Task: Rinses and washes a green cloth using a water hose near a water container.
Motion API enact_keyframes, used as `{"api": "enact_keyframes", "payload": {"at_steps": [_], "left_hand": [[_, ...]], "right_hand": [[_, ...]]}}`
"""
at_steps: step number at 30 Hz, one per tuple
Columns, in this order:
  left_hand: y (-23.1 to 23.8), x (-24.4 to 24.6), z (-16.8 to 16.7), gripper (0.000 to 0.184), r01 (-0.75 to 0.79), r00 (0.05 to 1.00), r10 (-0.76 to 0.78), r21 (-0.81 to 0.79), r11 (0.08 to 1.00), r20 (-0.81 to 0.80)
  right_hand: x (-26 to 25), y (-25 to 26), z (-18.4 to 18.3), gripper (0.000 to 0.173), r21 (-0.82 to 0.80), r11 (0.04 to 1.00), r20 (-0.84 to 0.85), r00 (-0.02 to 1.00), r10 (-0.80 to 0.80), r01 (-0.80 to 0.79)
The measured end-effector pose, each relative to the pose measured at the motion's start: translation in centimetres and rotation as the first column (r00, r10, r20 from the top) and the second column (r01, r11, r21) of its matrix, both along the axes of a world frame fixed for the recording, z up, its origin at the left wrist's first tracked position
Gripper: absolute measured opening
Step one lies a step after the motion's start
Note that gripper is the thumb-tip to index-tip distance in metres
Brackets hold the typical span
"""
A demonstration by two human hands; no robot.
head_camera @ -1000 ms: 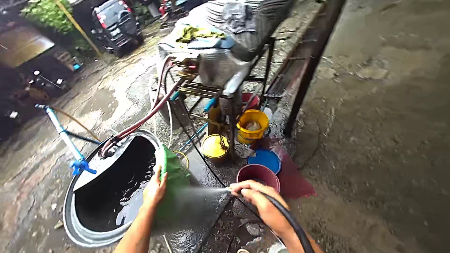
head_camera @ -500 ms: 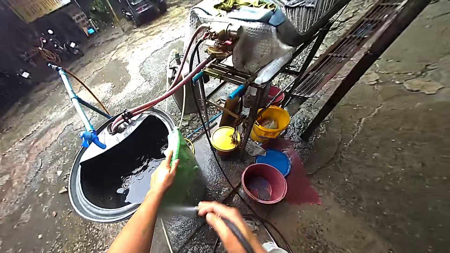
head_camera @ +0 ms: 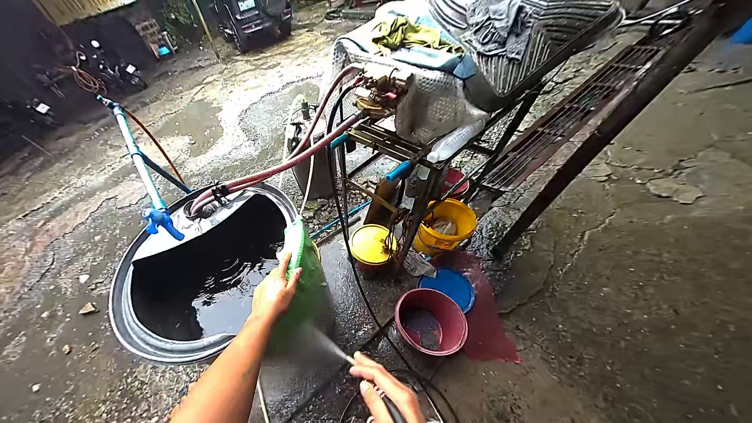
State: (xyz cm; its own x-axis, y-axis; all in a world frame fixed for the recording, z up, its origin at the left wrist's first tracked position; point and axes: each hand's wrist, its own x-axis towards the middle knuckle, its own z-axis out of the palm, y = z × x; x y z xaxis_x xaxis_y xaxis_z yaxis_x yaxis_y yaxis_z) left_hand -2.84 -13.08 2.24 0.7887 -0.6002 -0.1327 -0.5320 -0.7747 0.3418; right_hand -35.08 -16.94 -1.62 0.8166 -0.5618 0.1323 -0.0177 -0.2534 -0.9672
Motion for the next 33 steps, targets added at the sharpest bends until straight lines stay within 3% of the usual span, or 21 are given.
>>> {"api": "enact_keyframes", "payload": {"at_steps": [2,5,8,12,15,18,20,21,23,25,29,33], "left_hand": [[0.2,0.2,0.0,0.060,-0.013,1.000,0.013,0.018,1.000,-0.011],[0.3,0.2,-0.3,0.060,0.004,1.000,-0.004,0.016,1.000,-0.001],[0.1,0.1,-0.1,0.060,-0.002,1.000,0.002,0.013,1.000,0.002],[0.3,0.1,-0.1,0.060,-0.006,1.000,0.006,0.021,1.000,0.001],[0.1,0.2,-0.2,0.059,-0.010,1.000,0.010,0.009,1.000,0.010],[0.2,0.1,-0.4,0.059,-0.015,1.000,0.015,0.005,1.000,0.004],[0.2,0.4,-0.5,0.059,-0.006,1.000,0.006,0.002,1.000,0.013],[0.2,0.5,-0.6,0.059,0.000,1.000,-0.001,0.003,1.000,0.018],[0.2,0.5,-0.6,0.059,0.007,1.000,-0.007,-0.001,1.000,0.012],[0.2,0.4,-0.3,0.058,0.002,1.000,-0.002,-0.007,1.000,0.004],[0.4,0.2,-0.3,0.056,-0.008,1.000,0.008,-0.023,1.000,0.016],[0.4,0.6,-0.5,0.057,-0.005,0.999,0.005,0.001,1.000,0.039]], "right_hand": [[0.2,0.1,0.1,0.030,-0.011,1.000,0.000,1.000,-0.027,0.028],[-0.2,0.3,0.3,0.030,0.036,0.997,-0.016,0.998,0.069,-0.068],[-0.2,-0.1,0.6,0.030,0.001,0.999,0.004,0.999,-0.040,0.040],[-0.2,0.9,1.5,0.030,0.056,0.993,0.001,0.994,0.107,-0.107],[0.2,-0.4,1.9,0.030,-0.034,0.997,0.074,0.995,-0.064,0.067],[0.2,-3.6,1.6,0.033,-0.131,0.935,0.140,0.940,-0.311,0.329],[-0.5,-4.8,2.4,0.034,-0.131,0.908,0.173,0.911,-0.374,0.397],[-1.0,-4.7,3.1,0.034,-0.095,0.929,0.171,0.925,-0.339,0.358],[-2.2,-3.3,4.6,0.032,0.027,0.991,0.131,0.982,-0.136,0.134],[-2.7,-1.7,5.4,0.030,0.094,0.994,0.088,0.995,0.039,-0.048],[-2.0,-1.1,5.0,0.031,0.024,0.997,0.096,0.993,-0.073,0.071],[-0.9,-4.0,4.0,0.032,-0.056,0.973,0.124,0.969,-0.216,0.224]]}}
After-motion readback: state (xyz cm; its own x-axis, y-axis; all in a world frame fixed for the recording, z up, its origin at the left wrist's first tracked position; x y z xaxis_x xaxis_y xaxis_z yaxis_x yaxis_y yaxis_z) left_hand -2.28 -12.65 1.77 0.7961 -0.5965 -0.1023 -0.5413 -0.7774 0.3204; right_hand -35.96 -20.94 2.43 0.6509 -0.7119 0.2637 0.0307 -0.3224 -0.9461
